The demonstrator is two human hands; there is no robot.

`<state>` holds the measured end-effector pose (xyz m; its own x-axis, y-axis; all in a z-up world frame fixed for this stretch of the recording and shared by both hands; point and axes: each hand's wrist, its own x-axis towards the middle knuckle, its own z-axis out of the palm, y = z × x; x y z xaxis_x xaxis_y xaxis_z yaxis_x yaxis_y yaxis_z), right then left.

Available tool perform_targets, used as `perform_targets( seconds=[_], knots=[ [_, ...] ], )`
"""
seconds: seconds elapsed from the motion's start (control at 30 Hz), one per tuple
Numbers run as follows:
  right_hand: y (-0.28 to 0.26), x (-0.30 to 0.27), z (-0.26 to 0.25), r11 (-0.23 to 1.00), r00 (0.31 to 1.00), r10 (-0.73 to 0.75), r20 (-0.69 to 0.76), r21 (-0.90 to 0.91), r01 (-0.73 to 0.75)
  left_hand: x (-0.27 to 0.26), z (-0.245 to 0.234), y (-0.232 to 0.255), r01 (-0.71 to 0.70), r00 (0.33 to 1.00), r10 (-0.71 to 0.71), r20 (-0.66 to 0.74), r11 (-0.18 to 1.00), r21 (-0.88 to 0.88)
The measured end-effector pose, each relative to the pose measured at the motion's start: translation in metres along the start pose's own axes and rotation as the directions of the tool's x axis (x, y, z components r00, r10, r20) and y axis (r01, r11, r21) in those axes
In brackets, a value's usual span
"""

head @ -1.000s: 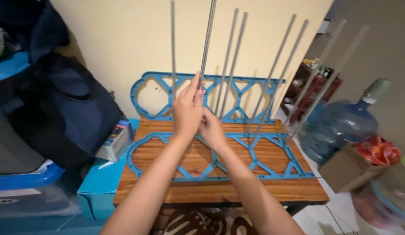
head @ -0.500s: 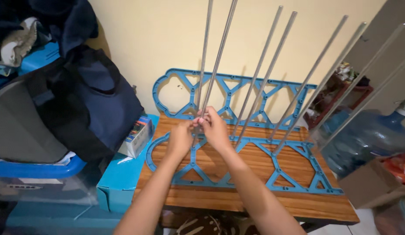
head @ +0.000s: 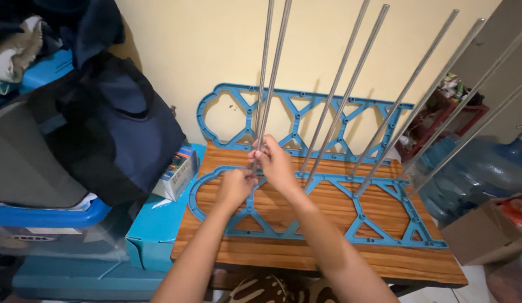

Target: The person assembles a folding bench by taking metal poles one at a time from a folding chair and inserting them into the holes of the blue plastic and wood bench frame. They repeat this pick-and-insert cycle, building up a row of upright poles in the frame.

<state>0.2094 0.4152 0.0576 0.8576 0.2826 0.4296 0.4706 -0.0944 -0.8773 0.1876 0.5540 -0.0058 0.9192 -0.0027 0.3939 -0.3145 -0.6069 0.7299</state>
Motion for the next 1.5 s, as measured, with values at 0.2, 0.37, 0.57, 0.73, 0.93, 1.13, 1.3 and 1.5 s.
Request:
perform_targets(
  seconds=[0.2,0.37,0.57,0.73,0.93,1.13,1.3,1.5],
  knots=[
    [-0.004,0.000,0.001,0.996,0.998,0.060,-0.005,-0.066,-0.060,-0.004,-0.008,0.017,0.054,0.997,-0.052,-0.055,0.998,0.022],
    [0.006,0.009,-0.005,0.999,0.996,0.036,0.084,0.020,-0.037,-0.001,-0.007,0.020,0.036,0.995,-0.036,-0.097,0.999,0.001],
    [0.021,0.016,-0.008,0.993,0.992,0.105,0.072,0.041,-0.108,-0.004,-0.003,0.013,0.252,0.967,-0.248,0.062,0.966,-0.065],
    [0.024,0.011,-0.010,0.994,0.995,0.097,0.019,-0.059,-0.096,0.002,0.013,-0.009,-0.127,0.982,0.124,-0.140,0.992,-0.017],
    [0.021,0.012,-0.009,0.996,0.999,0.049,-0.002,-0.075,-0.049,0.007,0.022,-0.019,-0.154,0.981,0.157,-0.115,0.987,0.039],
    [0.017,0.005,-0.003,0.993,0.997,0.058,-0.058,-0.103,-0.063,0.007,0.022,-0.019,-0.112,0.987,0.117,-0.115,0.993,0.048],
    [0.012,0.002,-0.003,0.993,0.997,0.045,-0.066,-0.110,-0.052,0.006,0.023,-0.019,-0.062,0.991,0.066,-0.116,0.997,0.040],
    [0.006,-0.002,-0.002,0.955,0.989,-0.097,-0.108,-0.290,0.062,0.009,0.022,-0.014,-0.001,0.999,0.007,-0.054,0.993,0.122]
  ],
)
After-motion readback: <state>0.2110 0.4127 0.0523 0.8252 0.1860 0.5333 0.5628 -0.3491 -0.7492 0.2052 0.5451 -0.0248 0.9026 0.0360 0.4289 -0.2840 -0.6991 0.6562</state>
